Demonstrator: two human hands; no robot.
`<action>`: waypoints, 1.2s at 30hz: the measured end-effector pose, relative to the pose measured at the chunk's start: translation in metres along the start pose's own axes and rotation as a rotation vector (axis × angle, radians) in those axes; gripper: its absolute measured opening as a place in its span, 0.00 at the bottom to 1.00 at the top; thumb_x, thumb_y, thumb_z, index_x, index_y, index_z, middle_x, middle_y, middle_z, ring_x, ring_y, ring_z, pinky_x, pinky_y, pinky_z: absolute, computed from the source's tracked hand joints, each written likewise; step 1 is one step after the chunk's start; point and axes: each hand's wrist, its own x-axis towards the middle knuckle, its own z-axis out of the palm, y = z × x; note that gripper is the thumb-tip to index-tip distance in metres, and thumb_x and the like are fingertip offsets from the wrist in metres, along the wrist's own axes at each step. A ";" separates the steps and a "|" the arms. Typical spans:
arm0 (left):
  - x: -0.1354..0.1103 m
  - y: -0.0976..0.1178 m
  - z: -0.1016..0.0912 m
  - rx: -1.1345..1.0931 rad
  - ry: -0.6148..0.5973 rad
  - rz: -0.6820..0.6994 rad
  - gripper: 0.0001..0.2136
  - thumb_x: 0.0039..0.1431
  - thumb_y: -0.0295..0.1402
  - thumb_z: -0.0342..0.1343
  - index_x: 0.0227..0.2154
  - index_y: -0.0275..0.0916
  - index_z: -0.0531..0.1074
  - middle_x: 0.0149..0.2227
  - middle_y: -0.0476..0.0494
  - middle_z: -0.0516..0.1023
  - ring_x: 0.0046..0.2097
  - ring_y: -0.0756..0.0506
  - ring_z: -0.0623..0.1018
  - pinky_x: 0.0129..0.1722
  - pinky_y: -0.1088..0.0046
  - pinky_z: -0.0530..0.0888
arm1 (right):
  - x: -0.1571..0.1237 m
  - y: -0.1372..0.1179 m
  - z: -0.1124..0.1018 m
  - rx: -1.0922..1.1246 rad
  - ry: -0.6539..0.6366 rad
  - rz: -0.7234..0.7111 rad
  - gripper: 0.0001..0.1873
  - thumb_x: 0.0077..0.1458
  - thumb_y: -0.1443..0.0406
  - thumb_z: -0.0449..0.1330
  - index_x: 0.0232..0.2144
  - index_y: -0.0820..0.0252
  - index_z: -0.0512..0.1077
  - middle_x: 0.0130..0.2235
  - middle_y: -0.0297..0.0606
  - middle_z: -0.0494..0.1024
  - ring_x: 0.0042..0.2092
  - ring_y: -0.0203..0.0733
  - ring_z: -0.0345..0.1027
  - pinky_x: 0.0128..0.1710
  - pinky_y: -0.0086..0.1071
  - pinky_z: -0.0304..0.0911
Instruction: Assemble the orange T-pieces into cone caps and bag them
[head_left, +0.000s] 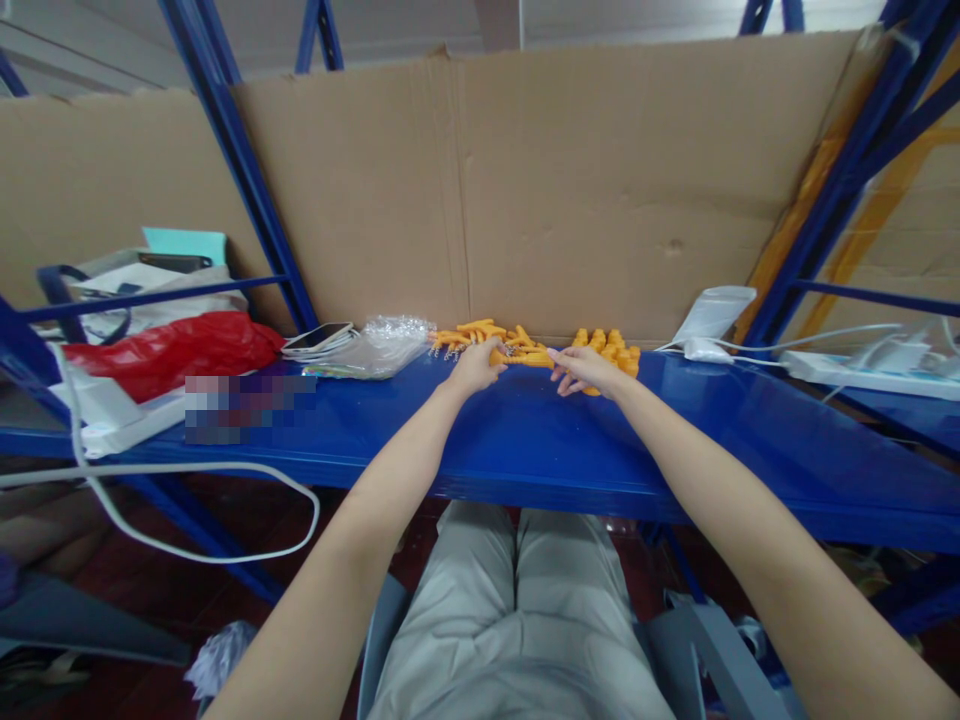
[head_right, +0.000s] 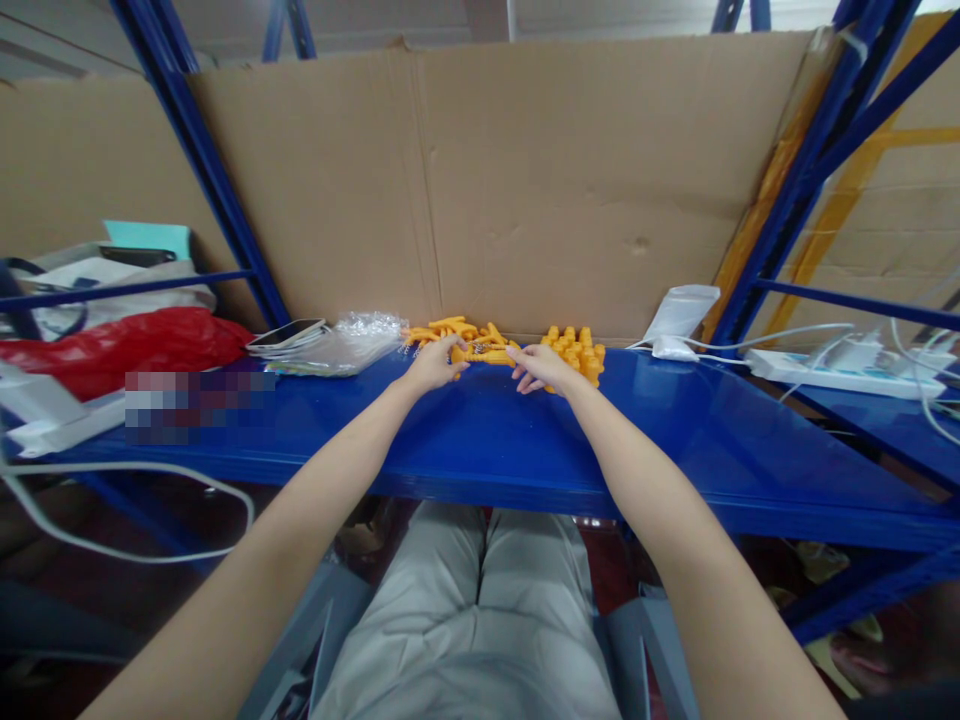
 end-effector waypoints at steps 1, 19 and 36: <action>0.000 0.001 0.000 0.001 -0.003 -0.012 0.11 0.53 0.23 0.60 0.40 0.36 0.72 0.28 0.49 0.76 0.35 0.46 0.78 0.44 0.69 0.73 | -0.001 0.000 0.000 0.005 -0.001 0.002 0.17 0.63 0.52 0.56 0.40 0.60 0.73 0.36 0.50 0.79 0.33 0.47 0.75 0.39 0.51 0.70; -0.003 0.002 0.000 0.083 0.049 -0.039 0.11 0.52 0.21 0.59 0.39 0.37 0.74 0.38 0.42 0.80 0.45 0.42 0.80 0.49 0.69 0.73 | 0.012 0.009 -0.005 -0.350 0.177 -0.212 0.19 0.65 0.52 0.52 0.47 0.57 0.73 0.37 0.50 0.79 0.31 0.52 0.77 0.37 0.54 0.71; -0.003 0.003 0.000 0.101 0.045 -0.013 0.13 0.53 0.23 0.58 0.42 0.37 0.76 0.44 0.39 0.81 0.49 0.39 0.79 0.53 0.64 0.73 | 0.008 0.003 -0.004 -0.622 0.185 -0.565 0.16 0.58 0.61 0.62 0.48 0.59 0.76 0.52 0.49 0.77 0.53 0.53 0.73 0.55 0.47 0.66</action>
